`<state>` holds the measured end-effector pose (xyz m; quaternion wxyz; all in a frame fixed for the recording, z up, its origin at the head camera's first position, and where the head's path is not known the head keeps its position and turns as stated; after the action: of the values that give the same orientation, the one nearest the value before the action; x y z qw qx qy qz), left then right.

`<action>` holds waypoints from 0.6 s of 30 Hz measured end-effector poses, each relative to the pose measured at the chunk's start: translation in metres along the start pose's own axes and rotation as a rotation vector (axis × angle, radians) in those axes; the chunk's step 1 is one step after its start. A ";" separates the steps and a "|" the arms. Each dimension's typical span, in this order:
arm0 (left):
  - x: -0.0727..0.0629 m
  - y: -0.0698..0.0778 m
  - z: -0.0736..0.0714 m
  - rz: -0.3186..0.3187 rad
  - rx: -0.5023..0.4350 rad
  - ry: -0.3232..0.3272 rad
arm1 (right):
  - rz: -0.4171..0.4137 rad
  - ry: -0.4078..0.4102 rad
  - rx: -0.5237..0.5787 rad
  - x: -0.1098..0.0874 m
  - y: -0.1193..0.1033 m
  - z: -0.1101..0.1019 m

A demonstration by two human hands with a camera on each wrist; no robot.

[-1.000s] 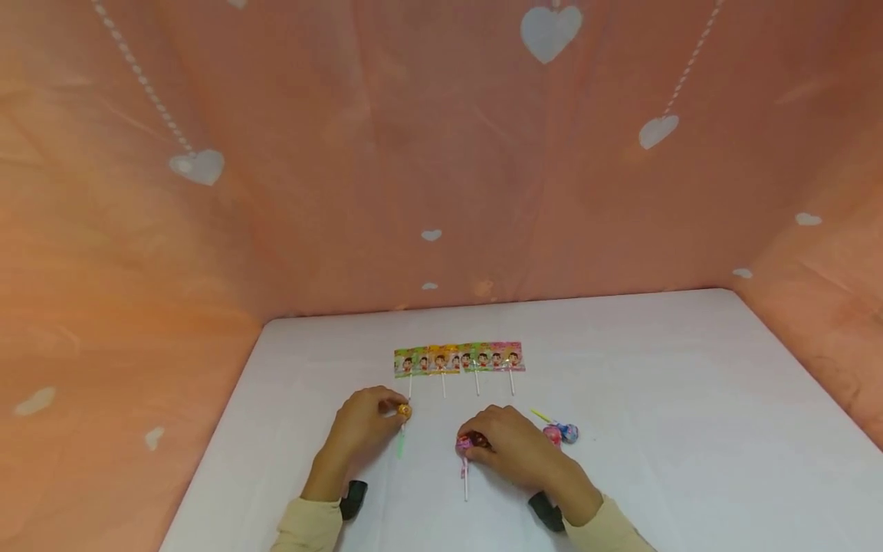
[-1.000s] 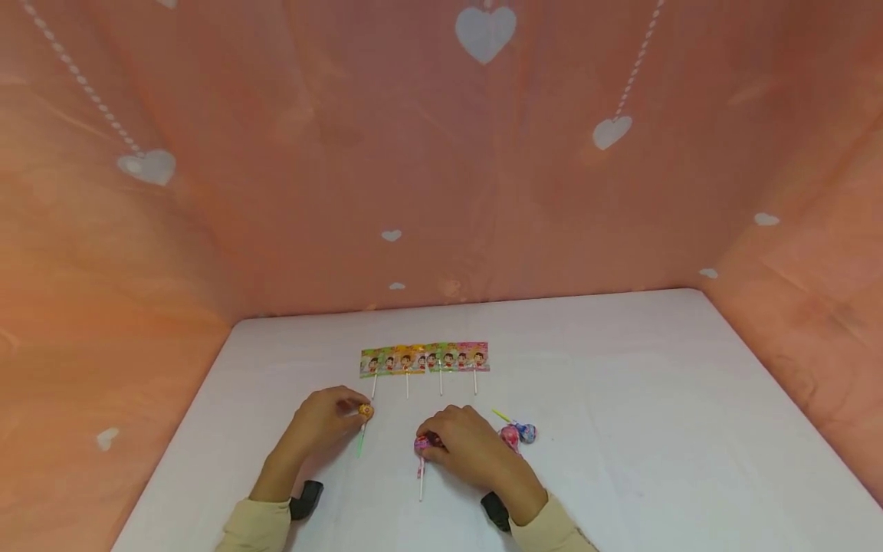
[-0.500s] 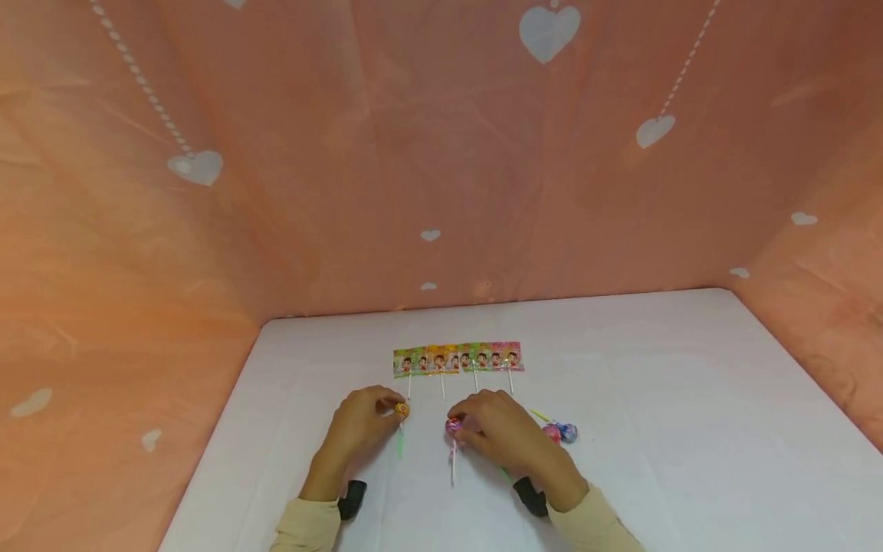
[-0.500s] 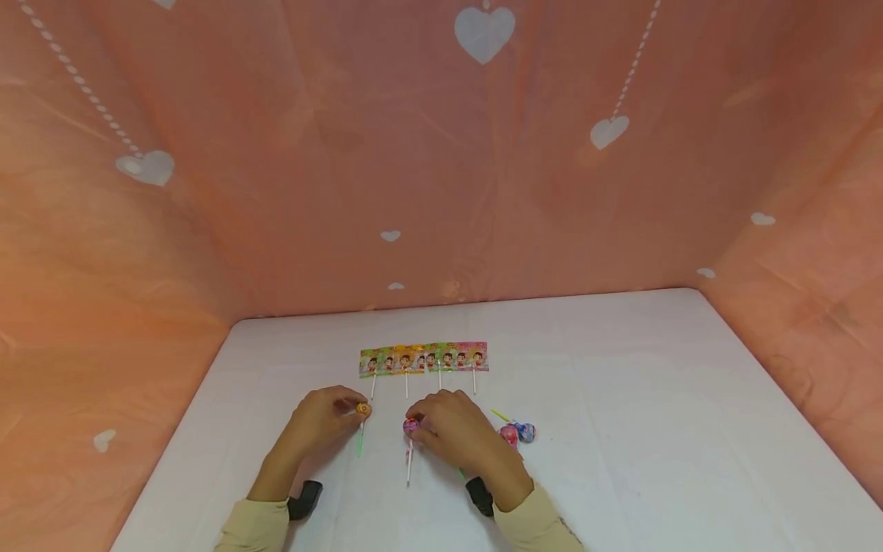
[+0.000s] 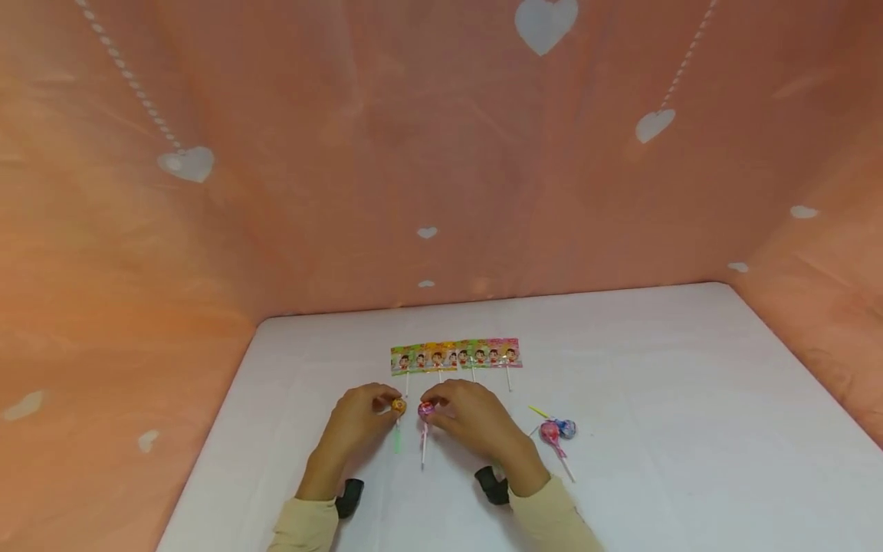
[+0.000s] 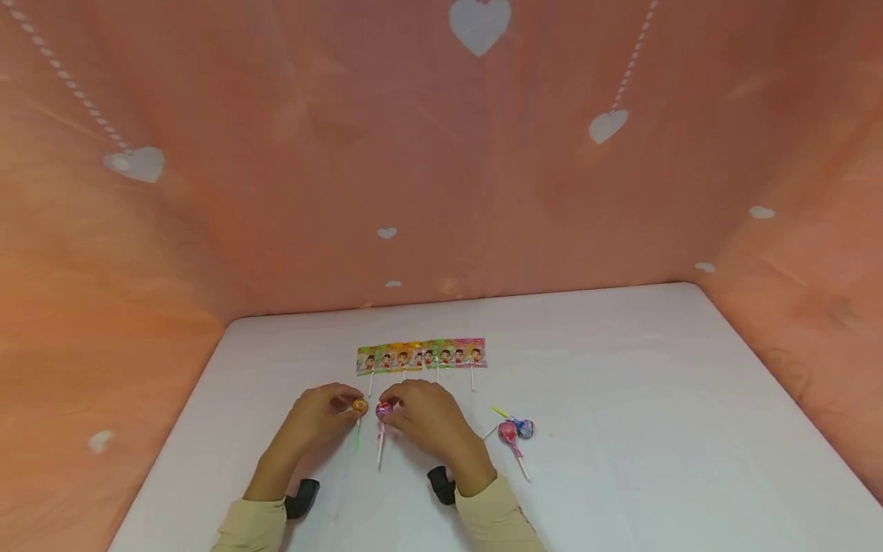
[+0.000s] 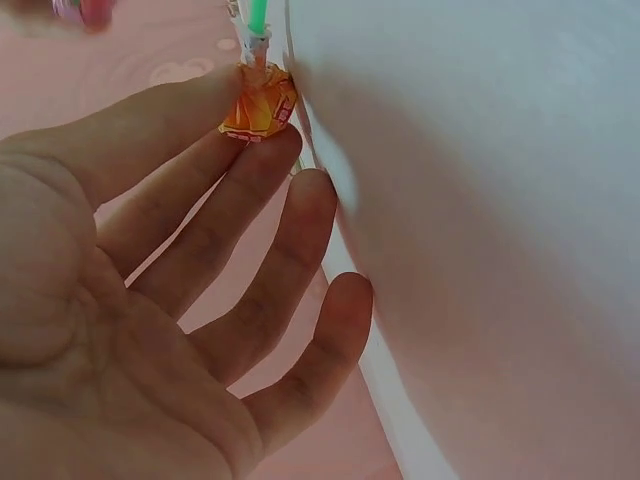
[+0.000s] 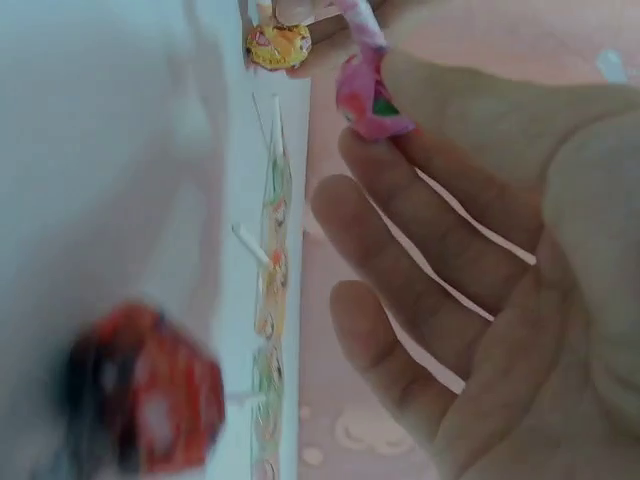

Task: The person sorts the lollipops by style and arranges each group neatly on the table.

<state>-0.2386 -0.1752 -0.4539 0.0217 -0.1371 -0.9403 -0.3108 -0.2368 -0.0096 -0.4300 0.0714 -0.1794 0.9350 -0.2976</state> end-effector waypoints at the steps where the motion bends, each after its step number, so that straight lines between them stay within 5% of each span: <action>1: -0.001 -0.001 0.000 -0.005 -0.001 -0.001 | 0.015 -0.002 0.011 0.003 -0.001 0.002; 18: -0.001 0.000 -0.001 0.012 0.003 0.004 | 0.099 0.008 0.052 0.028 0.006 0.029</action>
<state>-0.2374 -0.1764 -0.4530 0.0254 -0.1423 -0.9398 -0.3096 -0.2577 -0.0313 -0.4573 0.0871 -0.1297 0.9349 -0.3187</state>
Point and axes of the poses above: each hand's wrist, its own x-axis towards the middle knuckle, its own z-axis out of the palm, y = z × x, the point moved 8 cm from there along x, towards the middle knuckle, and after that the axes turned 14 degrees about z, right-handed, at the moved point
